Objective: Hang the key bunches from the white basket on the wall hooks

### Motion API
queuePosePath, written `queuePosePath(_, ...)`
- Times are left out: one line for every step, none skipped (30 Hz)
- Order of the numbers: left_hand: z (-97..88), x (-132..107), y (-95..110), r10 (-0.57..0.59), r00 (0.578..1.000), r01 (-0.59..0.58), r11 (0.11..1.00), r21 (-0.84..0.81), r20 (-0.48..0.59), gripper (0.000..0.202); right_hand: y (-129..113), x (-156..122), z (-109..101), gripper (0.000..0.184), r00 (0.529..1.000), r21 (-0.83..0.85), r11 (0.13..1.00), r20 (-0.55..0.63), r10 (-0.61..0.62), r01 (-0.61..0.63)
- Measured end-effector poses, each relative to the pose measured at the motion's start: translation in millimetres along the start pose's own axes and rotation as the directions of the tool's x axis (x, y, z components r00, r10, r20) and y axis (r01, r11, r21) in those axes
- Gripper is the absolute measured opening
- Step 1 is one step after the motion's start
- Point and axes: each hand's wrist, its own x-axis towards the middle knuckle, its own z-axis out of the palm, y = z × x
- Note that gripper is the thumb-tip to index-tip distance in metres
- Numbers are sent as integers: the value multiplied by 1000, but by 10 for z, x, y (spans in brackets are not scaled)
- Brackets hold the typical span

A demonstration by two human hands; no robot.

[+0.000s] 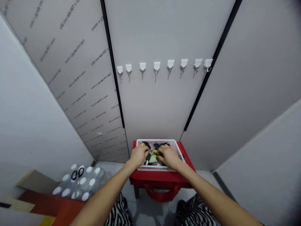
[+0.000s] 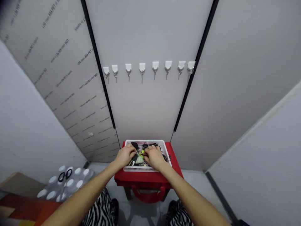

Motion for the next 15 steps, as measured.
queuePosePath(-15, 21, -2, -7, 999, 5, 999, -49, -36, 19, 9, -1, -1, 16, 1000, 13, 1000, 3, 7, -7)
queuePosePath(-36, 46, 1, -17, 998, 10, 995, -101, -67, 18, 14, 0, -5, 17, 1000, 30, 999, 5, 11, -11)
queuePosePath(-65, 78, 8, -28, 995, 14, 988, -153, -92, 18, 14, 6, -12, 17, 1000, 54, 998, 1, 16, -16)
queuePosePath(-101, 114, 20, -41, 993, 18, 978, -207, -108, 17, 10, 16, -26, 17, 1000, 85, 996, -9, 23, -22)
queuePosePath(-140, 153, 35, -58, 992, 27, 965, -262, -112, 18, 6, 30, -47, 17, 999, 125, 992, -22, 31, -28)
queuePosePath(-180, 193, 50, -81, 991, 42, 947, -320, -110, 19, 3, 48, -75, 17, 998, 169, 985, -39, 49, -42)
queuePosePath(-217, 230, 64, -108, 989, 61, 924, -378, -104, 20, 3, 69, -110, 18, 995, 210, 976, -58, 78, -64)
queuePosePath(-246, 262, 75, -132, 987, 79, 898, -433, -94, 20, 8, 89, -151, 18, 990, 246, 965, -80, 114, -92)
queuePosePath(-264, 284, 81, -155, 984, 96, 873, -478, -86, 20, 18, 108, -195, 19, 983, 278, 953, -103, 152, -118)
queuePosePath(-268, 294, 84, -175, 981, 108, 856, -506, -87, 19, 36, 124, -239, 19, 974, 307, 941, -128, 188, -141)
queuePosePath(-256, 290, 84, -194, 976, 116, 849, -516, -100, 17, 59, 135, -280, 20, 963, 333, 929, -151, 223, -163)
queuePosePath(-229, 271, 83, -209, 971, 124, 854, -506, -116, 16, 89, 139, -314, 21, 951, 354, 917, -170, 258, -185)
queuePosePath(-189, 238, 80, -218, 968, 134, 869, -476, -125, 16, 122, 137, -338, 22, 939, 371, 905, -184, 290, -207)
queuePosePath(-138, 194, 78, -218, 968, 147, 893, -425, -122, 16, 158, 127, -351, 23, 928, 383, 894, -188, 320, -231)
queuePosePath(-80, 143, 76, -207, 973, 157, 922, -354, -107, 16, 196, 110, -353, 24, 919, 390, 884, -183, 349, -258)
